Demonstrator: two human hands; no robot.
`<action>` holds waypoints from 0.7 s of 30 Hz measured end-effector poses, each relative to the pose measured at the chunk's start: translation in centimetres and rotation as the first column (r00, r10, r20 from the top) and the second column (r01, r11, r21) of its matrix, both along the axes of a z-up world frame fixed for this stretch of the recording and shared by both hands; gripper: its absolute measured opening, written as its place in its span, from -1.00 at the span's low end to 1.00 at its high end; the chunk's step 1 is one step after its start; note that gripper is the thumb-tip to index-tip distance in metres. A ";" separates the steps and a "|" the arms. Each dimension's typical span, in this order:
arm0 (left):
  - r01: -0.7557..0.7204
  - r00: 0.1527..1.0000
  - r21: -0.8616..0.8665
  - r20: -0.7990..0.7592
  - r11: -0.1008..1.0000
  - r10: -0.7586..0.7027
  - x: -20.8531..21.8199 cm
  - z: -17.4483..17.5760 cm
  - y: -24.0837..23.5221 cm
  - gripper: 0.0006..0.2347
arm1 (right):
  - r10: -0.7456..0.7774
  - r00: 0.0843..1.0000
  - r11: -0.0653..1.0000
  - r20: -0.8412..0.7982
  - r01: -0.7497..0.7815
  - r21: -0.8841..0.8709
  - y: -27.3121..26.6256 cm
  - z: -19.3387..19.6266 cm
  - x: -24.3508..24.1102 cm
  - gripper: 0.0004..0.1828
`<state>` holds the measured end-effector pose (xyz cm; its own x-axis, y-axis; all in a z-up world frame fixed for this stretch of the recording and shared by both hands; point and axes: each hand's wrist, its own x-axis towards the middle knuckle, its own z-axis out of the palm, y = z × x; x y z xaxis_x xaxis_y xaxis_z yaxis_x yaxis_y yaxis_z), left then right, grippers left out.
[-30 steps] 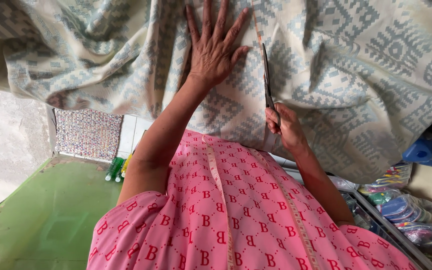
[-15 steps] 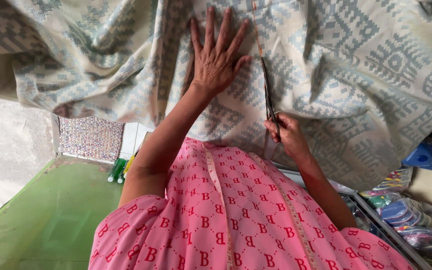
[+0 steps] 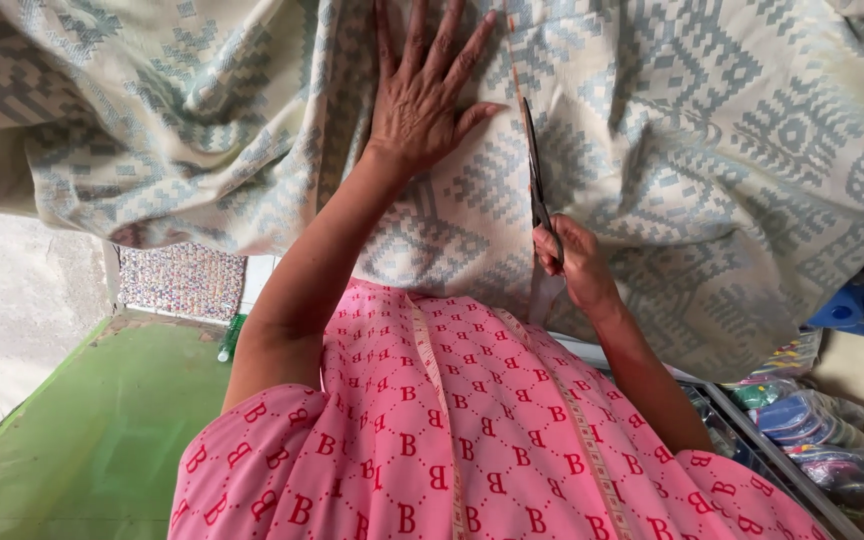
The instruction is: A person is cutting a large piece of patterned fabric along a pre-marked orange line using a pair of scissors on a work table.
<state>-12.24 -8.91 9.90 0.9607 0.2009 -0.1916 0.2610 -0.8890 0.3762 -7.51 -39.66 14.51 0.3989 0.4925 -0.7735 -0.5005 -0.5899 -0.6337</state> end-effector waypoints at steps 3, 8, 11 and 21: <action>0.000 1.000 -0.006 -0.031 1.000 0.000 0.2 0.4 0.1 -0.27 | -0.015 1.000 1.000 0.009 0.015 0.002 -0.5 -0.9 -0.1 -0.78; 0.015 0.996 0.013 -0.094 1.000 -0.013 0.4 1.3 0.3 -0.26 | 0.006 1.000 0.999 0.002 -0.006 0.039 -1.5 -2.1 -0.1 -0.87; 0.018 0.992 -0.011 -0.127 1.000 -0.019 0.5 2.0 0.4 -0.26 | -0.008 1.000 1.000 0.001 0.008 0.010 -0.8 -1.2 0.0 -0.84; 0.032 0.985 -0.037 -0.170 0.999 -0.038 0.8 2.7 0.7 -0.32 | -0.003 1.000 0.998 -0.017 0.004 0.065 2.8 -0.3 1.5 -0.65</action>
